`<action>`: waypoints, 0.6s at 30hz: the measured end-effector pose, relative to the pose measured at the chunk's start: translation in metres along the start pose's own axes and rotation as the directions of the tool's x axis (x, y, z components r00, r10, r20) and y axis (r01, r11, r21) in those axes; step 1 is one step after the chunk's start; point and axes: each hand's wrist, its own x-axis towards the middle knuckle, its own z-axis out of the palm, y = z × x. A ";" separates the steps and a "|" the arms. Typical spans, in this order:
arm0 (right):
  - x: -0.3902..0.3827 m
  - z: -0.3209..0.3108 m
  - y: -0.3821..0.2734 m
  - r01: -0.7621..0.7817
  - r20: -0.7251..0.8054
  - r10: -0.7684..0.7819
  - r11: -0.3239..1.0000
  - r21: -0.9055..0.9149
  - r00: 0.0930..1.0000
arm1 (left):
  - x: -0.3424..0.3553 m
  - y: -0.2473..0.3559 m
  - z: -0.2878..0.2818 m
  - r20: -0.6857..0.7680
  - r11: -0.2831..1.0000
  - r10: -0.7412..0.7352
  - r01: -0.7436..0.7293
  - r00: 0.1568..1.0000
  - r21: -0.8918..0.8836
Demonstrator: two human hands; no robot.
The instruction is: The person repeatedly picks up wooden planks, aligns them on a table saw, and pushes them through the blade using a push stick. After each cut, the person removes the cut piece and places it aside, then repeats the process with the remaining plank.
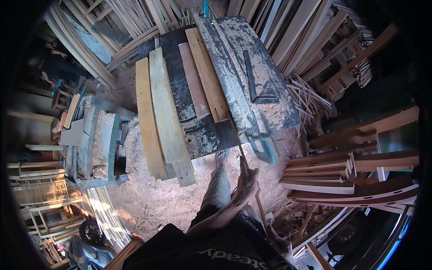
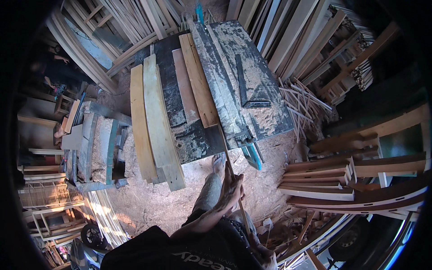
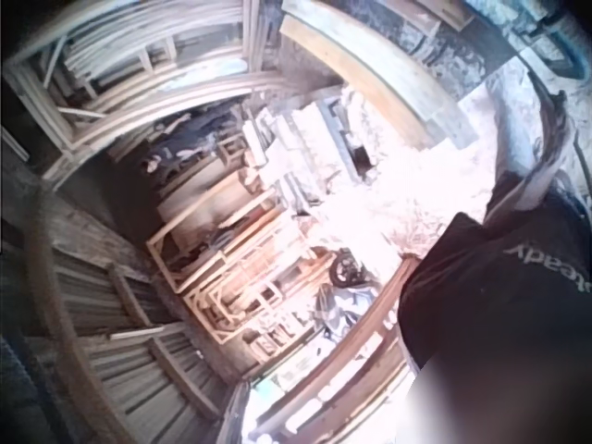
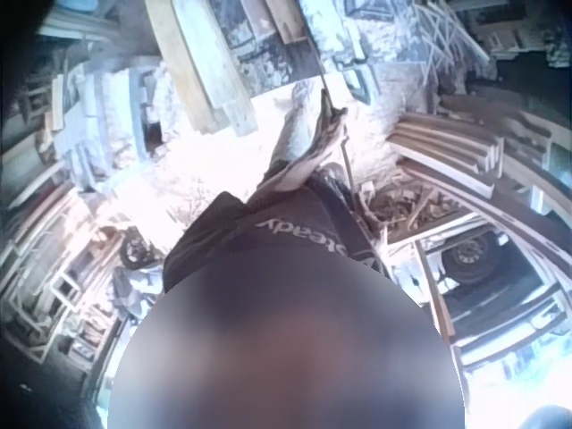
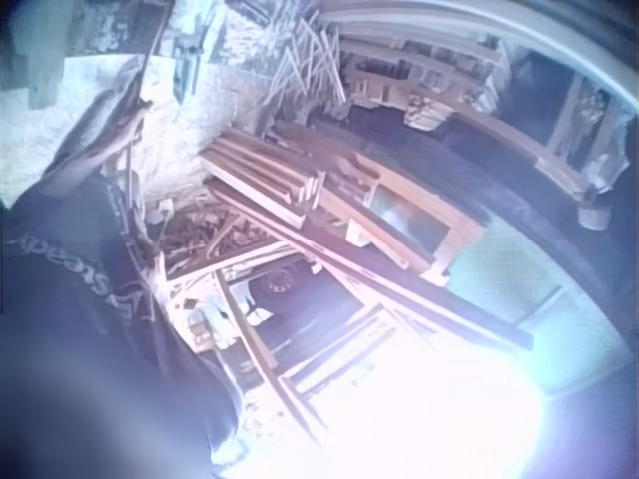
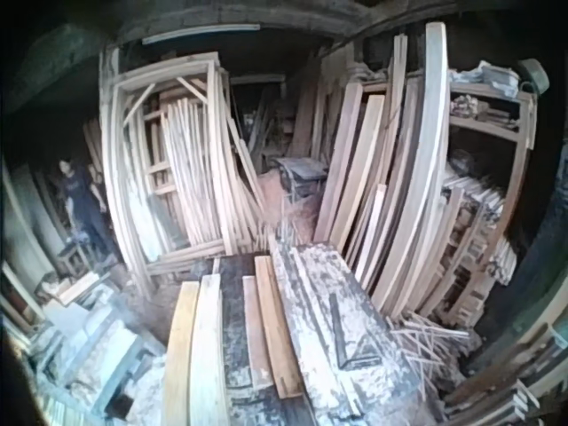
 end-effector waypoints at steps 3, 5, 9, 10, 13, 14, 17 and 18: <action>0.000 0.005 -0.018 -0.022 0.006 0.022 0.999 -0.045 1.000 | 0.008 0.002 0.000 -0.002 0.993 -0.072 0.071 0.997 -0.091; 0.001 0.008 -0.031 -0.056 -0.001 0.056 0.994 -0.090 0.998 | 0.011 0.007 -0.001 -0.014 0.997 0.037 -0.038 0.999 -0.070; 0.004 0.013 -0.045 -0.040 0.003 0.042 0.976 -0.213 0.999 | 0.018 0.028 -0.010 0.020 1.000 0.026 -0.026 0.999 -0.012; 0.008 0.013 -0.045 0.112 0.051 -0.102 0.957 -0.268 0.993 | 0.020 0.034 -0.013 0.038 1.000 0.022 -0.023 0.999 0.011; 0.022 0.014 -0.038 0.453 0.185 -0.416 0.775 -0.440 0.890 | 0.027 0.050 -0.018 0.048 0.995 0.026 -0.031 0.998 0.092; 0.026 0.014 -0.035 0.493 0.218 -0.450 0.695 -0.523 0.866 | 0.029 0.053 -0.019 0.049 0.992 0.021 -0.027 0.999 0.121; 0.041 0.021 -0.025 0.597 0.180 -0.599 0.627 -0.501 0.780 | 0.040 0.059 -0.020 0.020 0.986 0.042 -0.045 0.999 0.159; 0.045 0.022 -0.023 0.634 0.136 -0.654 0.627 -0.452 0.744 | 0.046 0.060 -0.019 -0.009 0.984 0.100 -0.098 0.995 0.146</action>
